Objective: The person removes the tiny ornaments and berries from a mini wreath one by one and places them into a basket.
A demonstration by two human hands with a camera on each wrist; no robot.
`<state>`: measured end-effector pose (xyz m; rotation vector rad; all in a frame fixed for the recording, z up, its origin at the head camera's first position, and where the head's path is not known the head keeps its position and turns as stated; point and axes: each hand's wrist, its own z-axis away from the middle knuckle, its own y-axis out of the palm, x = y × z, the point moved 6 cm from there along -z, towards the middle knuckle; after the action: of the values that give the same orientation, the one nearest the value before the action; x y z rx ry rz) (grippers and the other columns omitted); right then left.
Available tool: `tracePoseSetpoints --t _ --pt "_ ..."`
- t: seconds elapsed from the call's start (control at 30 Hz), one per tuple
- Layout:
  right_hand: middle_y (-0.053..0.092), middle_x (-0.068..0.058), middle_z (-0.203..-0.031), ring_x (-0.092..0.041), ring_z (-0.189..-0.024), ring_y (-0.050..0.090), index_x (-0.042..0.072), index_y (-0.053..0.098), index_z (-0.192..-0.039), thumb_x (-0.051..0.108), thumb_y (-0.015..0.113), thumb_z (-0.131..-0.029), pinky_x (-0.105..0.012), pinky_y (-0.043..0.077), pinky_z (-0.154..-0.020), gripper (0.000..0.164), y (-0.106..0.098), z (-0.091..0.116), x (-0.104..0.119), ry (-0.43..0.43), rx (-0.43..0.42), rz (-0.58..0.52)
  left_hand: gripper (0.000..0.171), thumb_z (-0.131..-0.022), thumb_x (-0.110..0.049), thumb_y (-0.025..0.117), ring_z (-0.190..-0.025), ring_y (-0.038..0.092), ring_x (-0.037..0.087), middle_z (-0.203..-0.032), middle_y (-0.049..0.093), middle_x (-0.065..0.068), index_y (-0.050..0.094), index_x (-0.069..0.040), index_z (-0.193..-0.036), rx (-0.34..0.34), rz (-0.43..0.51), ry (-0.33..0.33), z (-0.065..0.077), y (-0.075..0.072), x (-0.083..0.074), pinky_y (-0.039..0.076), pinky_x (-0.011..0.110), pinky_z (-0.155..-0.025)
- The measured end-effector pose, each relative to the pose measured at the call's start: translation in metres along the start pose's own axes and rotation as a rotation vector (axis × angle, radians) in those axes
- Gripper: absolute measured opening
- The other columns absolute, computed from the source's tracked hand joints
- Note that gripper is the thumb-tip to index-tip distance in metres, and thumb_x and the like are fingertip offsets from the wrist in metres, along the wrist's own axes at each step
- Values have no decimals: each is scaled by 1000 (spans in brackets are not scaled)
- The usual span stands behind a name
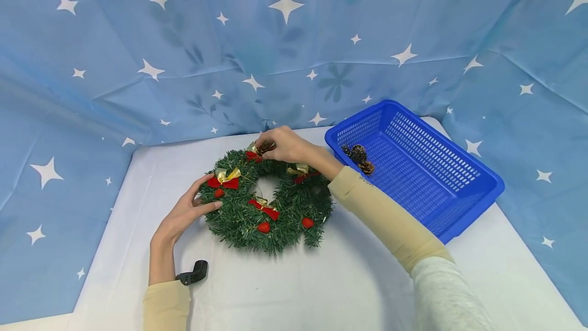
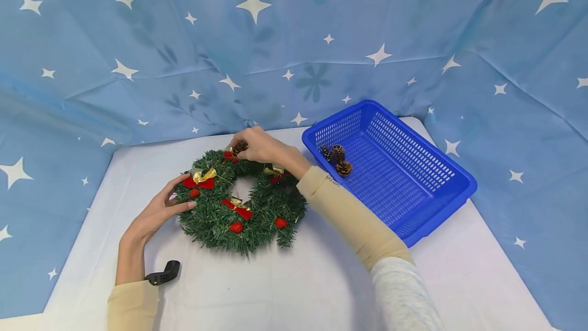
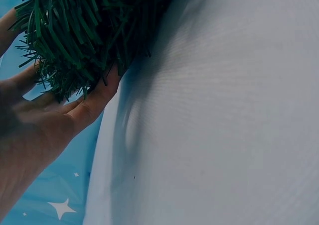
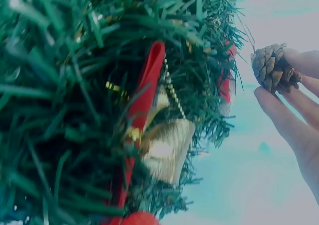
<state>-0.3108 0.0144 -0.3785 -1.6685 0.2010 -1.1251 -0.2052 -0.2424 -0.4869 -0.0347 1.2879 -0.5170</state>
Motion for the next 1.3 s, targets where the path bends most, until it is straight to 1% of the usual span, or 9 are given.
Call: tracePoseSetpoints --t 0.13,0.53,0.8,0.9,1.07,1.17,1.3 --pt "73 -9 -124 -24 -107 70 5 73 -126 11 76 -94 -37 55 -92 32 -6 5 -4 3 -17 -8 89 -94 -40 76 -152 7 60 -173 -9 10 21 -41 -164 2 -5 4 0 0 -1 18 81 -112" --pt "74 -12 -123 -25 -109 71 2 72 -127 11 75 -95 -36 58 -93 33 -20 23 -19 34 -39 -30 89 -94 -41 76 -152 6 60 -173 -8 9 20 -41 -164 1 -14 -6 -2 0 -1 17 81 -112" --pt "72 -12 -126 -27 -111 71 4 71 -128 14 74 -97 -37 60 -86 33 -30 39 -31 63 -57 -68 90 -94 -40 76 -153 5 59 -174 -8 7 20 -42 -164 4 -17 -8 -2 0 0 16 82 -111" --pt "71 -11 -129 -27 -113 70 6 71 -128 15 73 -97 -38 59 -88 32 -34 45 -36 69 -70 -75 90 -94 -40 76 -153 5 59 -174 -8 7 19 -42 -164 4 -15 -9 -2 0 0 16 82 -111" --pt "69 -11 -132 -27 -117 69 10 72 -128 18 74 -97 -41 58 -91 32 -41 55 -43 97 -83 -67 90 -95 -40 76 -153 4 59 -173 -9 8 19 -42 -164 5 -9 -10 -1 1 1 16 82 -111" --pt "71 -11 -130 -28 -115 69 10 72 -128 18 75 -96 -42 58 -90 33 -45 61 -49 115 -95 -48 90 -95 -40 76 -153 5 59 -173 -10 8 19 -42 -164 4 -7 -10 0 2 2 16 82 -111" --pt "72 -11 -126 -28 -115 70 9 73 -125 19 76 -96 -42 58 -89 31 -50 67 -55 117 -118 -29 90 -95 -39 76 -153 4 59 -173 -10 7 19 -42 -164 3 -4 -10 0 2 3 16 82 -111"
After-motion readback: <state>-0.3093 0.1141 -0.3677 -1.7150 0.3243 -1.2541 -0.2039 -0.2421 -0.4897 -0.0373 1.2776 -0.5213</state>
